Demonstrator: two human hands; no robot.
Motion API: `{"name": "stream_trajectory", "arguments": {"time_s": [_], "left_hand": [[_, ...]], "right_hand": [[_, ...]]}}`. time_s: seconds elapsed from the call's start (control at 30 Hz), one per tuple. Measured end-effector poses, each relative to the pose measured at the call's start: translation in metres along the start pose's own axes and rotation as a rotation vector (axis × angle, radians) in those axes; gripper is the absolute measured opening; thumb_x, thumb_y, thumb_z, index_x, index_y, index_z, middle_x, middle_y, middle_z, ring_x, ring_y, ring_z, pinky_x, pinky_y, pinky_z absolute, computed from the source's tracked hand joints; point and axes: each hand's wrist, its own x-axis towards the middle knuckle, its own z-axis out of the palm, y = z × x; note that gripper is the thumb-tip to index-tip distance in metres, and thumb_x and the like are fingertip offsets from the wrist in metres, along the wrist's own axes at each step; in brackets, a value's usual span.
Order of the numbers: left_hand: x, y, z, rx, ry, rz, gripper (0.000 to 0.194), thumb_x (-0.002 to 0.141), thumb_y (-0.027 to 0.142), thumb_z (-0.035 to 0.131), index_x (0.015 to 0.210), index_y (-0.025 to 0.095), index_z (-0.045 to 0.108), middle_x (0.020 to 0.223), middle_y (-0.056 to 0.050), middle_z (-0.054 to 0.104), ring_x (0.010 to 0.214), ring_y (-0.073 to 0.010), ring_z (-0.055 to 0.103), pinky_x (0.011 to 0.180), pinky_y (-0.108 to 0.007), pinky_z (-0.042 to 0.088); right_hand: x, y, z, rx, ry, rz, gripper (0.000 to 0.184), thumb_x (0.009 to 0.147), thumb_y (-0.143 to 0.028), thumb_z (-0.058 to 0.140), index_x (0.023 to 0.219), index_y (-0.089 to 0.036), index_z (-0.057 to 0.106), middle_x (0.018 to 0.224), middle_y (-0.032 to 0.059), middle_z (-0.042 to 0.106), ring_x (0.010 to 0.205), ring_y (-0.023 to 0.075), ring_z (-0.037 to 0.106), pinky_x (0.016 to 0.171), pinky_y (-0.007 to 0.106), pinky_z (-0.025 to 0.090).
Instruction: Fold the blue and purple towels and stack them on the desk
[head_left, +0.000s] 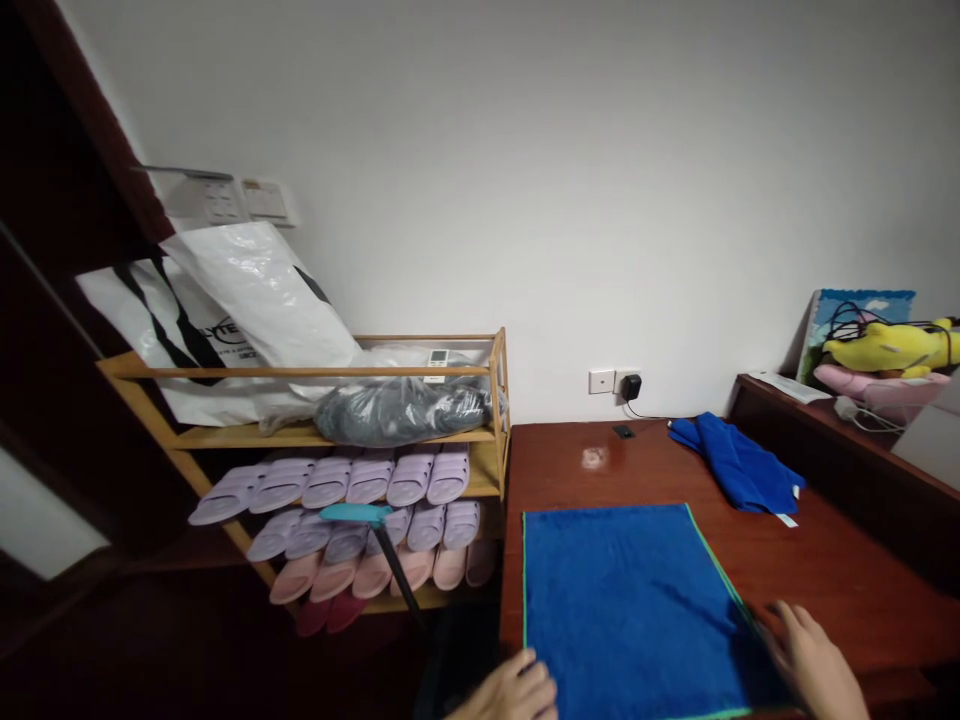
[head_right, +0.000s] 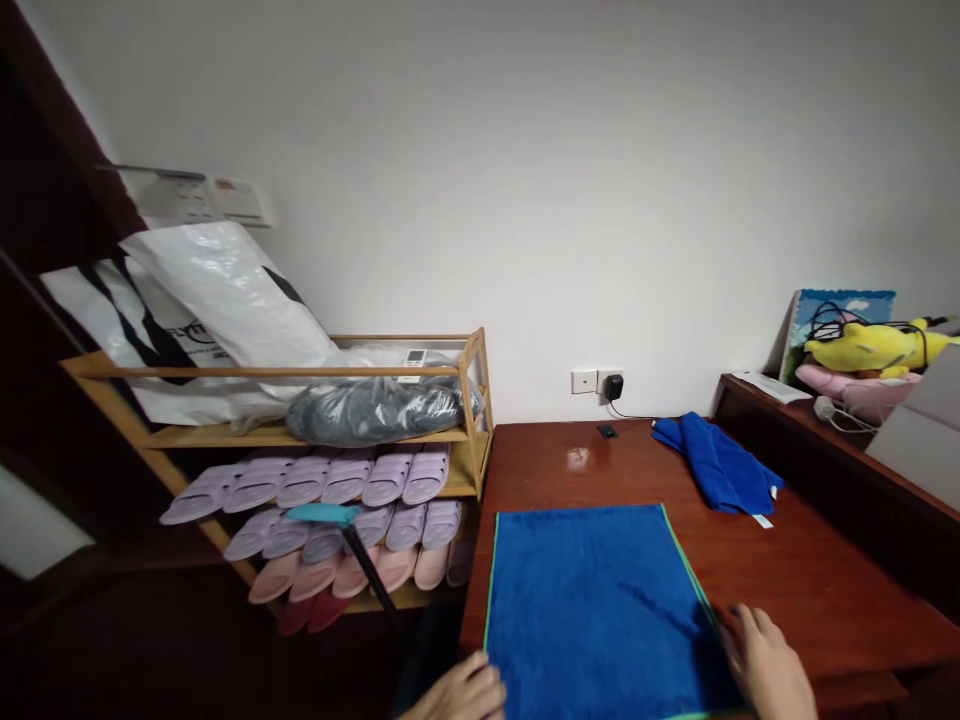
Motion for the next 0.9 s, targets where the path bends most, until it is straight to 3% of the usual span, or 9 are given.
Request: {"name": "stream_trajectory", "arguments": {"time_s": [0.07,0.1,0.2,0.33,0.47,0.6,0.77,0.9], "left_hand": [[0.031,-0.014,-0.006,-0.066,-0.069,-0.296,0.022,0.091,0.03,0.047,0.104,0.02,0.061,0.104,-0.005,0.065,0.098,-0.0193,0.057,0.095,-0.036,0.042],[0.045,-0.021,-0.007,-0.093,-0.109,-0.46,0.033,0.093,0.032,0.041,0.121,0.018,0.054,0.122,-0.008,0.06,0.112,-0.0221,0.053,0.098,-0.038,0.04],[0.069,-0.037,-0.002,-0.206,-0.238,-0.673,0.057,0.096,0.046,0.032,0.145,0.018,0.026,0.149,-0.009,0.033,0.135,-0.0255,0.031,0.107,-0.043,0.032],[0.066,-0.042,0.007,-0.32,-0.339,-0.675,0.063,0.094,0.056,0.027,0.148,0.026,0.012,0.155,-0.003,0.017,0.141,-0.0251,0.016,0.114,-0.049,0.017],[0.063,-0.041,0.004,-0.352,-0.367,-0.689,0.063,0.094,0.057,0.025,0.148,0.028,0.009,0.155,-0.002,0.013,0.142,-0.0251,0.011,0.115,-0.05,0.015],[0.065,-0.041,0.004,-0.344,-0.365,-0.693,0.064,0.094,0.056,0.026,0.148,0.028,0.007,0.155,-0.001,0.012,0.142,-0.025,0.011,0.115,-0.05,0.014],[0.06,-0.04,0.007,-0.337,-0.353,-0.693,0.064,0.094,0.056,0.026,0.149,0.028,0.008,0.155,-0.001,0.013,0.141,-0.0251,0.013,0.115,-0.049,0.014],[0.073,-0.045,0.011,-0.315,-0.352,-0.719,0.065,0.091,0.058,0.031,0.145,0.023,0.028,0.151,-0.007,0.03,0.138,-0.0298,0.024,0.112,-0.05,0.02]], "right_hand": [[0.016,-0.039,0.009,0.072,-0.026,-0.118,0.054,0.084,-0.055,0.034,0.119,-0.019,0.055,0.124,0.0143,0.059,0.113,0.0272,0.056,0.093,0.042,0.046],[0.024,-0.058,0.016,0.103,-0.087,-0.162,0.059,0.086,-0.056,0.032,0.13,-0.02,0.047,0.134,0.0122,0.052,0.123,0.0247,0.05,0.099,0.041,0.042],[0.041,-0.086,0.037,0.062,-0.261,-0.19,0.065,0.086,-0.062,0.03,0.141,-0.029,0.033,0.149,0.0043,0.034,0.136,0.0233,0.031,0.107,0.047,0.032],[0.062,-0.061,0.049,-0.021,-0.322,-0.228,0.064,0.085,-0.064,0.03,0.143,-0.038,0.026,0.153,-0.002,0.022,0.141,0.0215,0.018,0.113,0.052,0.017],[0.085,-0.034,0.048,-0.079,-0.38,-0.126,0.061,0.087,-0.062,0.025,0.141,-0.036,0.03,0.152,0.0008,0.026,0.14,0.0231,0.021,0.11,0.057,0.019],[0.085,-0.038,0.051,-0.141,-0.252,-0.166,0.065,0.085,-0.064,0.026,0.143,-0.033,0.028,0.154,0.0023,0.021,0.141,0.0235,0.017,0.11,0.057,0.019],[0.089,-0.03,0.051,-0.127,-0.308,-0.229,0.061,0.088,-0.061,0.023,0.144,-0.037,0.023,0.153,-0.0009,0.023,0.14,0.02,0.019,0.11,0.051,0.022],[0.111,-0.041,0.048,-0.207,-0.212,-0.236,0.057,0.09,-0.052,0.025,0.14,-0.029,0.036,0.152,0.0046,0.026,0.14,0.0237,0.02,0.11,0.056,0.019]]}}
